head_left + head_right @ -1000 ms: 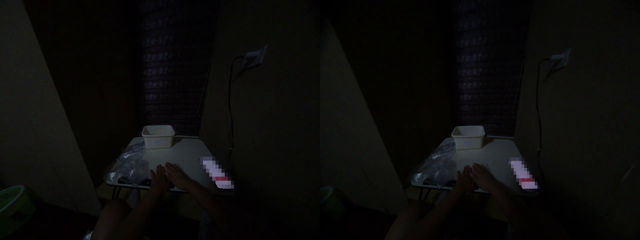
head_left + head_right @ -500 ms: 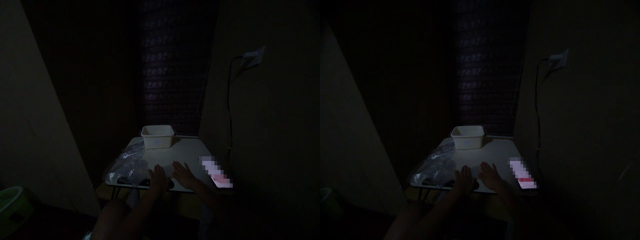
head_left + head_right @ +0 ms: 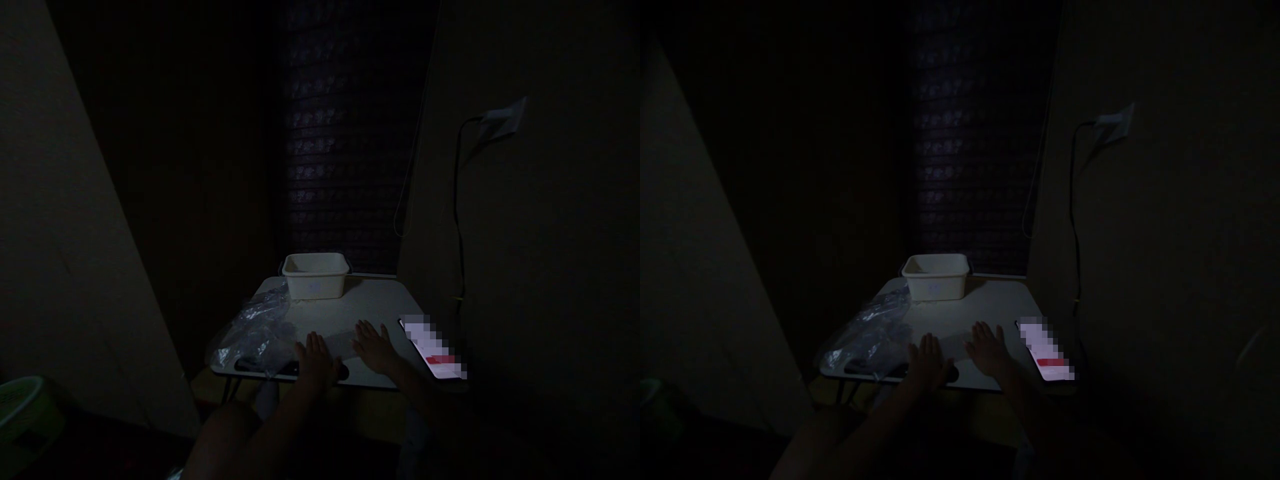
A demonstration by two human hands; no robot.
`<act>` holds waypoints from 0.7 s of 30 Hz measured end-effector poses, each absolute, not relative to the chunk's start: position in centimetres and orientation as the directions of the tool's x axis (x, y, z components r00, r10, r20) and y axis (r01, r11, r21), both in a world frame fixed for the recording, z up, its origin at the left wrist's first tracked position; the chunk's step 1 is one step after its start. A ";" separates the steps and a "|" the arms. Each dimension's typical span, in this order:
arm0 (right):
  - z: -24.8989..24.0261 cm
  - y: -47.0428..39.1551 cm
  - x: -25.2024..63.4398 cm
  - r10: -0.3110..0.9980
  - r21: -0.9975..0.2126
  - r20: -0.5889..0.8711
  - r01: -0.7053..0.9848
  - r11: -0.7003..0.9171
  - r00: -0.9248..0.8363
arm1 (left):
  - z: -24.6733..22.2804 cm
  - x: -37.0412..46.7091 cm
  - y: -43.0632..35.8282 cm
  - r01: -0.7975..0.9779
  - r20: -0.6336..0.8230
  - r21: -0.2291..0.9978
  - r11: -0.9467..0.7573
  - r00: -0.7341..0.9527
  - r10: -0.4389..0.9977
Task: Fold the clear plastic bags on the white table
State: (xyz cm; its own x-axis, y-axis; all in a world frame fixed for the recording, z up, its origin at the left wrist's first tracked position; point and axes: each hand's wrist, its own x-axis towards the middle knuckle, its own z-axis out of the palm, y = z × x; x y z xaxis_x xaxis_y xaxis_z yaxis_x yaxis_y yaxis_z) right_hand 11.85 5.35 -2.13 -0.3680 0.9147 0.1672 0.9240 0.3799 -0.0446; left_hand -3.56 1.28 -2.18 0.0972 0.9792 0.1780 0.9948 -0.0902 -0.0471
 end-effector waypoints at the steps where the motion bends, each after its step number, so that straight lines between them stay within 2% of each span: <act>1: -2.0 5.4 11.8 0.914 -0.039 0.183 0.926 0.376 -0.363 | -2.2 -3.6 1.3 0.995 0.184 -0.048 -0.091 0.098 0.978; 5: -1.4 5.1 11.1 0.857 -0.027 0.242 0.880 0.475 -0.455 | -1.9 -3.5 1.2 0.995 0.155 -0.049 -0.084 0.090 0.984; 10: -1.2 4.1 9.7 0.752 -0.027 0.213 0.766 0.643 -0.624 | -1.7 -3.4 1.1 0.995 0.127 -0.072 -0.076 0.084 0.988; 21: -1.8 4.8 11.2 0.847 -0.025 0.152 0.855 0.518 -0.509 | -2.2 -3.5 1.2 0.994 0.192 -0.074 -0.083 0.096 0.977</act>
